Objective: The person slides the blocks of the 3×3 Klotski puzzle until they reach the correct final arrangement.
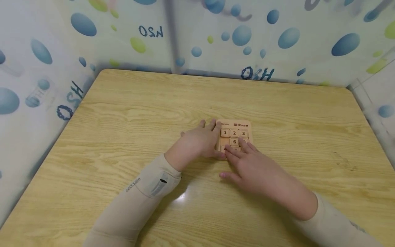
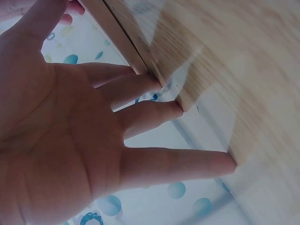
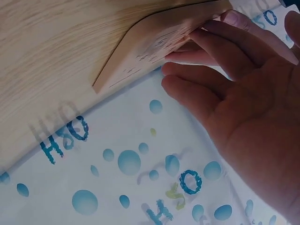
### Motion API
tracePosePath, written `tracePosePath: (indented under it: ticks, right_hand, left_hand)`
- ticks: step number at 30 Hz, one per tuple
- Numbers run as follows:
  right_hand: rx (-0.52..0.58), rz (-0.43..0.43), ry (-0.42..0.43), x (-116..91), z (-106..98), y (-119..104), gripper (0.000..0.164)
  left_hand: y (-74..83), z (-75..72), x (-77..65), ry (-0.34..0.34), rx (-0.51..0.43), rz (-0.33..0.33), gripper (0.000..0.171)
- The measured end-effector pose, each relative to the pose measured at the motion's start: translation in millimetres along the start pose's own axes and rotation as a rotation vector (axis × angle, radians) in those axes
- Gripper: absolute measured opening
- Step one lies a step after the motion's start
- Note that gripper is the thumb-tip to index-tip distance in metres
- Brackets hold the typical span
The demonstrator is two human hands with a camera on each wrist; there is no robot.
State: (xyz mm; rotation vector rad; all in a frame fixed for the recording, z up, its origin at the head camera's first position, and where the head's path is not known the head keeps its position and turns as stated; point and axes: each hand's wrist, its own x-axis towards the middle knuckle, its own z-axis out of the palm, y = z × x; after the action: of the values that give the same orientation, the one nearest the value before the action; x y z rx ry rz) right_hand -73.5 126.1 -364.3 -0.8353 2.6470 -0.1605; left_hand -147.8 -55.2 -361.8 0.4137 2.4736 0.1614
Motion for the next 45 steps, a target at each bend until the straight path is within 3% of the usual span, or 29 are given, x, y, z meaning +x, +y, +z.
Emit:
tracePosePath:
  ticks: [28,36,45]
  right_hand:
    - [0.015,-0.008,0.024,26,-5,10,0.069]
    - [0.048,0.030,0.030,10,-2,11,0.071]
    - [0.027,0.060,0.057,-18,-2,14,0.068]
  left_hand:
    - [-1.6,1.9,1.0,-0.019,0.012,-0.015,0.113]
    - [-6.0,6.1,-1.7,-0.010,-0.010,-0.020,0.118]
    - [-3.1,1.3,-3.2,0.003,-0.003,0.000,0.117]
